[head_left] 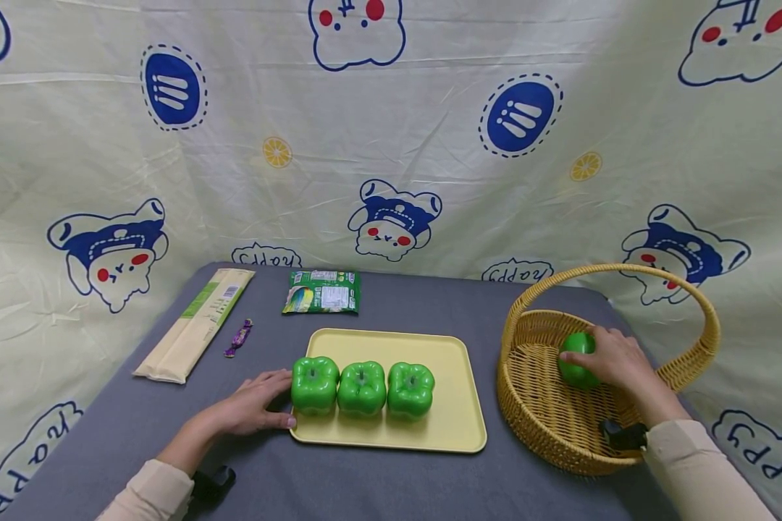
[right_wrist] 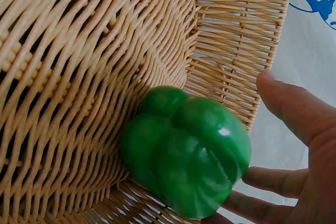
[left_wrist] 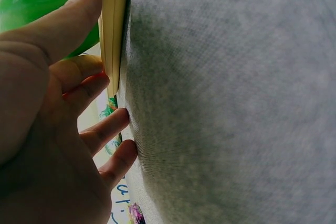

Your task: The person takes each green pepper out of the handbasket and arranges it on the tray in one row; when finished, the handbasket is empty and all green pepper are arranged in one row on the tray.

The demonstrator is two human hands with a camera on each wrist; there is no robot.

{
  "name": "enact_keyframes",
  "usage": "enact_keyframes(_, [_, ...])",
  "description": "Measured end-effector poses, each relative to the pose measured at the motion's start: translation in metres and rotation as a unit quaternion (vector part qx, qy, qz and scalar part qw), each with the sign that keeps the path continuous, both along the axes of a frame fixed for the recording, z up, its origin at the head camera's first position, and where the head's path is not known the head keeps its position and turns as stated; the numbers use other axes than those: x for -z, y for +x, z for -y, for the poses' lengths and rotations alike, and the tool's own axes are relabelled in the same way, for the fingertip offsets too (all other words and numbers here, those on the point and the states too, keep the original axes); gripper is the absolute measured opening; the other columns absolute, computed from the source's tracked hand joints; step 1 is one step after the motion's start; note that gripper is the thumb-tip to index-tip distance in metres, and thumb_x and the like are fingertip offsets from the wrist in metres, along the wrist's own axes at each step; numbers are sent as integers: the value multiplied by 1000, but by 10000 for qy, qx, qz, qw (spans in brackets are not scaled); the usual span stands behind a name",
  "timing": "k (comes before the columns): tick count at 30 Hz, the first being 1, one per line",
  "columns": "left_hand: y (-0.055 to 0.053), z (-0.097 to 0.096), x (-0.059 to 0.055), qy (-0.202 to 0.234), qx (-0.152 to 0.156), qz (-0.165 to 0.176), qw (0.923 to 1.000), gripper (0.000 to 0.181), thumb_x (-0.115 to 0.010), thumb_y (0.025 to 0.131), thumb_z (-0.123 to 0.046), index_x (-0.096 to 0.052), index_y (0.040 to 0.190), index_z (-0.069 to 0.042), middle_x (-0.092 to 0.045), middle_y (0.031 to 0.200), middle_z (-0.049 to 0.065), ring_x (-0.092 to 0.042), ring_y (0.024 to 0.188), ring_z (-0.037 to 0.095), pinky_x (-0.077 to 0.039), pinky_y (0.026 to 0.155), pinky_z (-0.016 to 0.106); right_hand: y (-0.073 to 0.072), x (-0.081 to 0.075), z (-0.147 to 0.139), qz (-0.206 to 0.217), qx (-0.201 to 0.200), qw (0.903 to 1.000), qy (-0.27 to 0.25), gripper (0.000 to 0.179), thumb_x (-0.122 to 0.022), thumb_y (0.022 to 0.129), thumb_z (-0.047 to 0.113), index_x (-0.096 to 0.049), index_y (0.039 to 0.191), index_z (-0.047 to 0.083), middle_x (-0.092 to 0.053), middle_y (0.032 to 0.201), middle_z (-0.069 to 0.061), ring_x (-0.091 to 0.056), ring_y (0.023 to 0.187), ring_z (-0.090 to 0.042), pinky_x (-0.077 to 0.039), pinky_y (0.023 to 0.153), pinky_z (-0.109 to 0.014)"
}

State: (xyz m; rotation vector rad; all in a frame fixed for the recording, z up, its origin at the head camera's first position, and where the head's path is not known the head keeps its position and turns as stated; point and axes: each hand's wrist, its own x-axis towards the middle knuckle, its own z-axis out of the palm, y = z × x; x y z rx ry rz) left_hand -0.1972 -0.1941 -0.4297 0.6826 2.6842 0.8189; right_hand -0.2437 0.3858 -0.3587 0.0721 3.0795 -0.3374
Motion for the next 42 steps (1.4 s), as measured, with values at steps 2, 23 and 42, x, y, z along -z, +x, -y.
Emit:
enact_keyframes(2, [0, 0, 0, 7, -9, 3, 10000, 79, -69, 81, -45, -40, 142, -3, -38, 147, 20, -28, 136, 44, -19, 103, 69, -1, 1, -1, 29, 5, 10000, -9, 89, -61, 82, 59, -40, 125, -16, -49, 99, -30, -46, 81, -37, -36, 62, -37])
enact_keyframes(23, [-1, 0, -1, -43, -20, 61, 10000, 78, -70, 82, -44, -41, 141, -3, -38, 147, 20, -28, 136, 45, -18, 103, 70, -7, 6, 7, 30, -396, 9991, -117, 88, -61, 81, 61, -41, 132, -9, -41, 119, -37, -48, 93, -42, -42, 65, -41])
enact_keyframes(42, [-2, 0, 0, -39, -20, 71, 10000, 78, -69, 81, -44, -41, 142, -3, -38, 147, 20, -27, 137, 45, -17, 102, 72, -4, 11, 20, -193, -1308, 9896, -571, 77, -70, 81, 47, -43, 136, -1, -47, 133, -30, -46, 116, -45, -43, 85, -57])
